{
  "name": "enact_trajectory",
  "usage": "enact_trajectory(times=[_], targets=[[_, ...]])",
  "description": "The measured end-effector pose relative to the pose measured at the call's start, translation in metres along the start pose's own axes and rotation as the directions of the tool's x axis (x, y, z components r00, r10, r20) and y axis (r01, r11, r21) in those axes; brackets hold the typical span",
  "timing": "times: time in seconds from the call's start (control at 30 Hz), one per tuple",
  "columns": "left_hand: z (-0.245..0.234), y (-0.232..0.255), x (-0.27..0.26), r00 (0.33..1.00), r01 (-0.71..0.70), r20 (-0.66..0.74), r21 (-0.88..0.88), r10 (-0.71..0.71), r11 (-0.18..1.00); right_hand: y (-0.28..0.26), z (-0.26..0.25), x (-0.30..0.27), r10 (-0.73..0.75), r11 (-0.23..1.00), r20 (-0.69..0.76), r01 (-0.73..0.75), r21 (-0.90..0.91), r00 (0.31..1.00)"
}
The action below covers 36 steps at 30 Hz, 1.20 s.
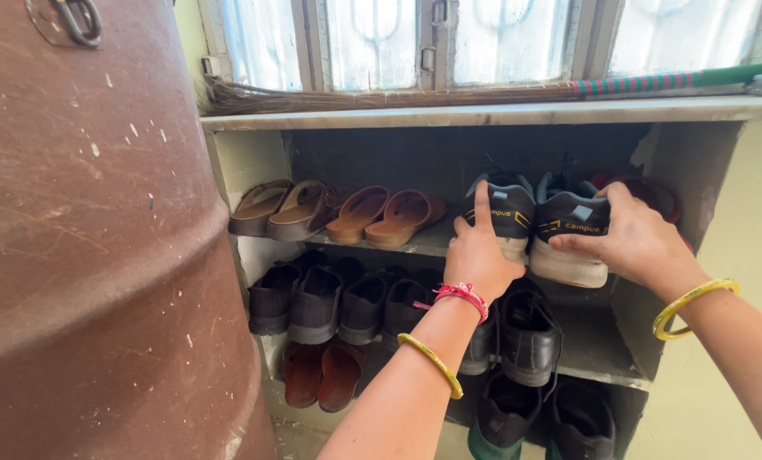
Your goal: The person wipes a brown leather sandal with a cloth, then places it on a shelf. They rearrange several pairs of shoes on the shelf and then wipe a pair of dark flip-flops with the same cloth.
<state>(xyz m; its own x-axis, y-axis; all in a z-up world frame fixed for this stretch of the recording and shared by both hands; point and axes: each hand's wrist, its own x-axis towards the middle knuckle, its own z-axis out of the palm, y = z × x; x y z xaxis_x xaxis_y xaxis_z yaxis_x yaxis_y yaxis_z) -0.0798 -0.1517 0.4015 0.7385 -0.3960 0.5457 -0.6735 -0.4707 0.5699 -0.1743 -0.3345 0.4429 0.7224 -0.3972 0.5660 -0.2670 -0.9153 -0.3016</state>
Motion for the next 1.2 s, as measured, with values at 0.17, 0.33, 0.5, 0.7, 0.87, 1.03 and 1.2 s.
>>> enact_trajectory(times=[0.17, 0.33, 0.5, 0.7, 0.87, 1.03, 1.2], targets=[[-0.013, -0.011, -0.002, 0.997, -0.049, 0.061, -0.049, 0.052, 0.998, -0.032, -0.003, -0.016, -0.306, 0.929, -0.168, 0.255, -0.268, 0.937], [-0.031, -0.034, 0.003, 0.991, -0.07, 0.119, 0.037, 0.065, 0.997, -0.09, 0.006, -0.022, -0.537, 0.837, -0.245, 0.473, -0.274, 0.807], [-0.049, -0.087, 0.006, 0.974, -0.166, -0.107, 0.254, 0.199, 0.953, -0.153, 0.034, -0.022, -0.631, 0.772, -0.295, 0.544, -0.327, 0.718], [-0.073, -0.155, 0.02, 0.932, -0.142, -0.193, 0.588, 0.308, 0.796, -0.203, 0.091, -0.003, -0.598, 0.775, 0.04, 0.59, -0.229, 0.801], [-0.082, -0.187, 0.023, 0.965, -0.097, -0.114, 0.684, 0.237, 0.723, -0.209, 0.137, 0.001, -0.557, 0.798, 0.07, 0.557, -0.23, 0.828], [-0.085, -0.198, 0.029, 0.977, -0.119, -0.05, 0.668, 0.205, 0.734, -0.204, 0.15, 0.009, -0.557, 0.78, 0.062, 0.548, -0.302, 0.828], [-0.079, -0.198, 0.032, 0.962, -0.162, -0.044, 0.704, 0.27, 0.692, -0.196, 0.151, 0.006, -0.582, 0.769, 0.017, 0.558, -0.311, 0.813]])
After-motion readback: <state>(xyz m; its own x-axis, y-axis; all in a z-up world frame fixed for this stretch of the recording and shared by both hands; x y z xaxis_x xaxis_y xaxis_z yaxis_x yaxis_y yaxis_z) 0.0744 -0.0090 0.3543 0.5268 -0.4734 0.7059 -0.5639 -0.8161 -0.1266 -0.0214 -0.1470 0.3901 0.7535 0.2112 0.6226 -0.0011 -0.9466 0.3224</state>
